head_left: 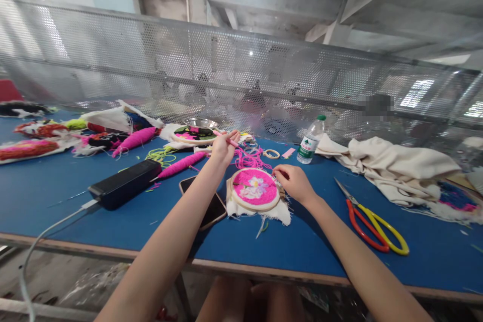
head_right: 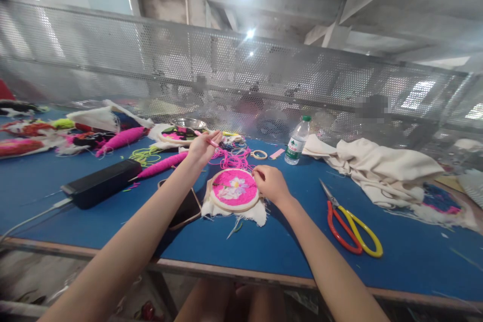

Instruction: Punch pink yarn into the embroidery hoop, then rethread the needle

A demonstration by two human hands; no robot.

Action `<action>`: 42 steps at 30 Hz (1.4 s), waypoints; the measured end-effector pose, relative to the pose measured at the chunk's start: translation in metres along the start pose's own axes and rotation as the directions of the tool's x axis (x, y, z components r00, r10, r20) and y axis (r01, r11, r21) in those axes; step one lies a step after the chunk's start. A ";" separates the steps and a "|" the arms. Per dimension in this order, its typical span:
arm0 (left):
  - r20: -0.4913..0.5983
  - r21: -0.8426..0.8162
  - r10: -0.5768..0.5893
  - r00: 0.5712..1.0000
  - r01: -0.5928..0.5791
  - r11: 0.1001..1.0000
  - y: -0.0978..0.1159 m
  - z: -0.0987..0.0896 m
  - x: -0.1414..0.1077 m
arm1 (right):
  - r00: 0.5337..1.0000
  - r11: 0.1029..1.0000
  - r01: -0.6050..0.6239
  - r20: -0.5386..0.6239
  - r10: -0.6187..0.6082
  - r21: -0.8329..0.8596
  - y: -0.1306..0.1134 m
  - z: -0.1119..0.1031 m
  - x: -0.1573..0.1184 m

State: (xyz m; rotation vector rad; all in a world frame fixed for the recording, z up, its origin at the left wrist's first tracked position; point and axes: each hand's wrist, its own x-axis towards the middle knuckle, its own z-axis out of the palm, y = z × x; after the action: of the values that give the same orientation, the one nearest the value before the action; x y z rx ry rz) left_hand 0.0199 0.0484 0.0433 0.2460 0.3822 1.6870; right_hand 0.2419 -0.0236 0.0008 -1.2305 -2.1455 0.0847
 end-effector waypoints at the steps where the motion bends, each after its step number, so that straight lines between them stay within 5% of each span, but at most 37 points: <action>1: 0.029 0.036 -0.001 1.000 0.000 0.999 -0.002 0.000 -0.001 | 1.000 1.000 -0.002 0.002 0.002 0.008 0.000 0.000 0.000; 8: 0.248 0.315 -0.056 0.967 -0.026 0.949 -0.025 -0.001 -0.009 | 0.999 0.989 -0.019 -0.023 0.023 0.147 -0.002 0.002 0.001; 14: 0.294 0.473 -0.081 0.952 -0.072 0.878 -0.027 -0.010 -0.009 | 0.992 0.966 -0.073 -0.083 0.096 0.246 0.000 0.002 0.001; 23: 0.170 0.502 -0.102 0.980 0.003 0.865 -0.030 -0.019 0.000 | 0.977 0.932 -0.106 -0.136 0.161 0.345 0.003 0.000 0.002; 30: 0.158 0.500 -0.084 0.984 -0.006 0.866 -0.036 -0.021 -0.003 | 0.982 0.983 -0.052 -0.168 0.082 0.177 0.002 0.000 0.001; 34: 0.215 0.502 -0.037 0.976 -0.078 0.862 -0.033 -0.018 -0.009 | 0.989 0.993 0.014 -0.146 0.002 0.114 0.000 0.002 0.000; 42: 0.369 0.517 -0.026 0.929 -0.181 0.836 -0.030 -0.008 -0.018 | 0.999 0.967 -0.035 -0.020 0.042 0.252 -0.002 0.007 0.002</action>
State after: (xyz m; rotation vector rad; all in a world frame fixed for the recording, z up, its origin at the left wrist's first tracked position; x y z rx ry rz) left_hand 0.0475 0.0330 0.0249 0.9985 0.5741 1.5359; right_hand 0.2359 -0.0218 -0.0030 -1.1183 -2.0169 0.3455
